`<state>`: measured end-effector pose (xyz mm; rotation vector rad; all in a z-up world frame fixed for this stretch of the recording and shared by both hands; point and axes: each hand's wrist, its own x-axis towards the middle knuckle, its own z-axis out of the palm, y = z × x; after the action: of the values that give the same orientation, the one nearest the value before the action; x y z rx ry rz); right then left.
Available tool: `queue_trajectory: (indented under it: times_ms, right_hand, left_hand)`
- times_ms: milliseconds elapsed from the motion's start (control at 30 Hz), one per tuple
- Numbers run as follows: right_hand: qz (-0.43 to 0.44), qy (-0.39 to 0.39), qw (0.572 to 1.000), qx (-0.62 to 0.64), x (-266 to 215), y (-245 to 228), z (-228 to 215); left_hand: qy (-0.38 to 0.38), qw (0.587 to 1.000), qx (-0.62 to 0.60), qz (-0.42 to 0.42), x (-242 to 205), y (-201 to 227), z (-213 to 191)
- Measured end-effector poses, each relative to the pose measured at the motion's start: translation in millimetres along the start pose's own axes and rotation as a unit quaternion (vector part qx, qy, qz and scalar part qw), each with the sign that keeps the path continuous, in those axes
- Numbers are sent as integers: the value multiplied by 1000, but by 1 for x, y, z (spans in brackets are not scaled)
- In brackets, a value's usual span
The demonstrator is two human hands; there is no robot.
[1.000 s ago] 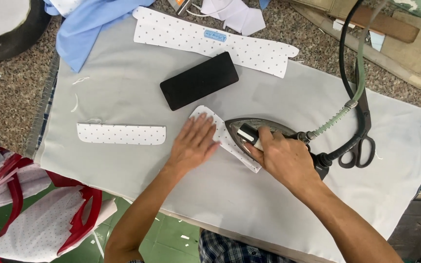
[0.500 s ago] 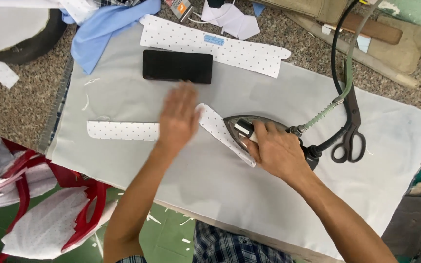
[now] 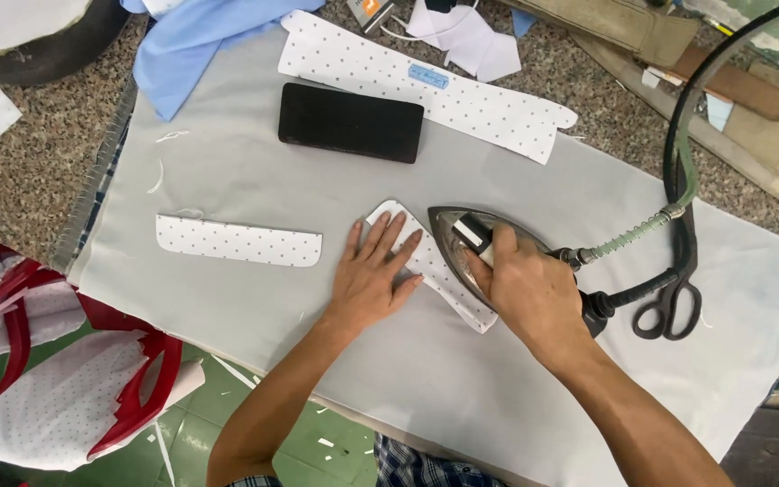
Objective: The person irons several small white fabric pieces with black dots on a worktable. They repeatedly position each piece, press it with a steam iron, and use a black rectangular pressing block to smooth the edges. The person handles the pieces one at a time, moving finished pieces aside and continuing with the next.
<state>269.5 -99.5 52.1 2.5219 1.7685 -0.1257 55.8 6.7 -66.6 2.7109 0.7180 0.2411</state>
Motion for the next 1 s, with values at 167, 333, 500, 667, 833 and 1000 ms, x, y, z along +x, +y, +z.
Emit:
queue_trajectory:
  times_ms: [167, 333, 500, 667, 833, 1000]
  right_hand:
    - [-41, -53, 998, 10, 16, -6, -19]
    - [-68, -65, 995, 27, 21, -4, -21]
    - [-69, -69, 995, 13, 33, -9, -21]
    - [-92, -77, 993, 25, 33, -5, -23]
    - [-91, -66, 994, 6, 40, -10, -20]
    - [-98, -70, 992, 28, 38, -11, -23]
  left_hand:
    - [25, 1000, -6, -3, 2, 1, 0]
    - [67, 998, 2, -4, 4, 1, 1]
    - [85, 996, 0, -3, 4, 2, -1]
    - [91, 996, -5, 0, 2, 0, 1]
    - [99, 995, -1, 0, 3, 0, 1]
    - [206, 971, -121, -3, 2, -4, -7]
